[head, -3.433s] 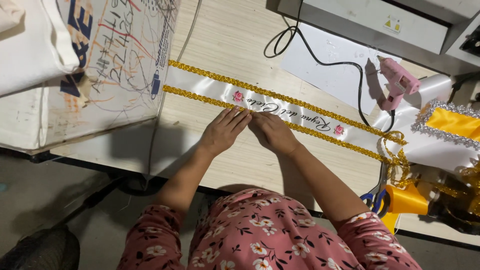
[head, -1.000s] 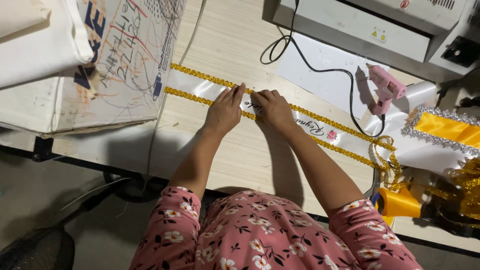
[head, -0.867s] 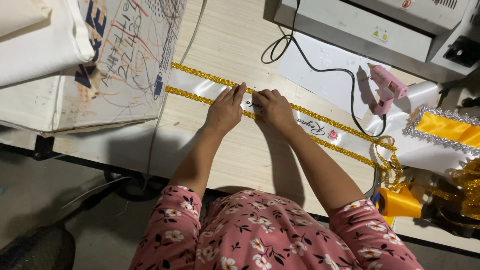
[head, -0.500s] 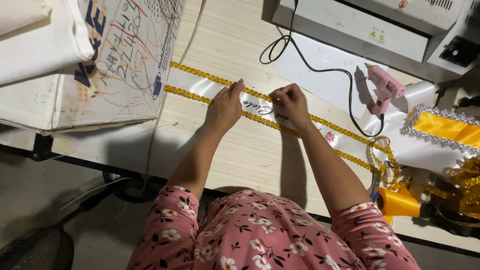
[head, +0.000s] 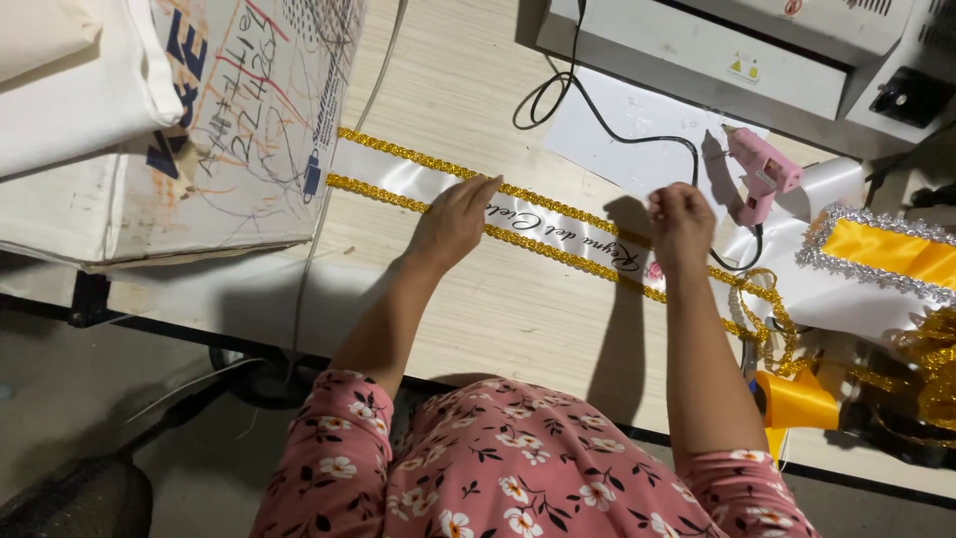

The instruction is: The person decorates a white sash with gold glitter trim. They use a hot glue gun to apply adhesive along the edges of the sash, then press the trim into place. They trim the excess trim with scissors and continue gluing and pressing the trim along the length of the sash.

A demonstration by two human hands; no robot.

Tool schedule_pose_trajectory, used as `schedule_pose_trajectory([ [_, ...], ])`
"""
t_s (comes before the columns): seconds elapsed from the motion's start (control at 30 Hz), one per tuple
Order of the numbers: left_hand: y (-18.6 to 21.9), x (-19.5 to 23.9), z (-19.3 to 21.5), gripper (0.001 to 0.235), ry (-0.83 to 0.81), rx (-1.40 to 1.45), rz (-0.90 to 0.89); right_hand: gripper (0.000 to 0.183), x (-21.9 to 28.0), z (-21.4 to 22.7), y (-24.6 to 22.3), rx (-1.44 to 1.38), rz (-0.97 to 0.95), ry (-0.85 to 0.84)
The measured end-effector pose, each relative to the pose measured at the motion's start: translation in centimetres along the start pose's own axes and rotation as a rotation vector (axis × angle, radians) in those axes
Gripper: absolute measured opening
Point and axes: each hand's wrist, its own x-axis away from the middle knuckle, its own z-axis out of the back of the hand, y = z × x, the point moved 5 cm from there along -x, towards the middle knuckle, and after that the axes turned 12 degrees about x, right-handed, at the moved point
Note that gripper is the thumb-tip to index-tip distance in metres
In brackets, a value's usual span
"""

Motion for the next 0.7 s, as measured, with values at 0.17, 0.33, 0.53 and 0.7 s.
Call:
schedule_pose_trajectory([
  [0.17,-0.4,-1.4,2.1,0.041,0.034,0.032,0.112,0.015,0.8,5.8,-1.7,-0.293,0.002,0.042],
  [0.33,-5.4,3.2,5.4,0.027,0.674,0.393,0.352,0.019,3.7,12.7,-4.2,-0.447,0.047,0.098],
  [0.53,-9.9,12.3,3.0,0.018,0.99,0.945,0.757,0.02,7.5,17.9,-0.2,-0.375,0.032,0.154],
  [0.7,-12.1,11.5,2.5,0.02,1.151,1.199,1.063,0.026,9.1,16.7,3.4,-0.396,-0.084,0.151],
])
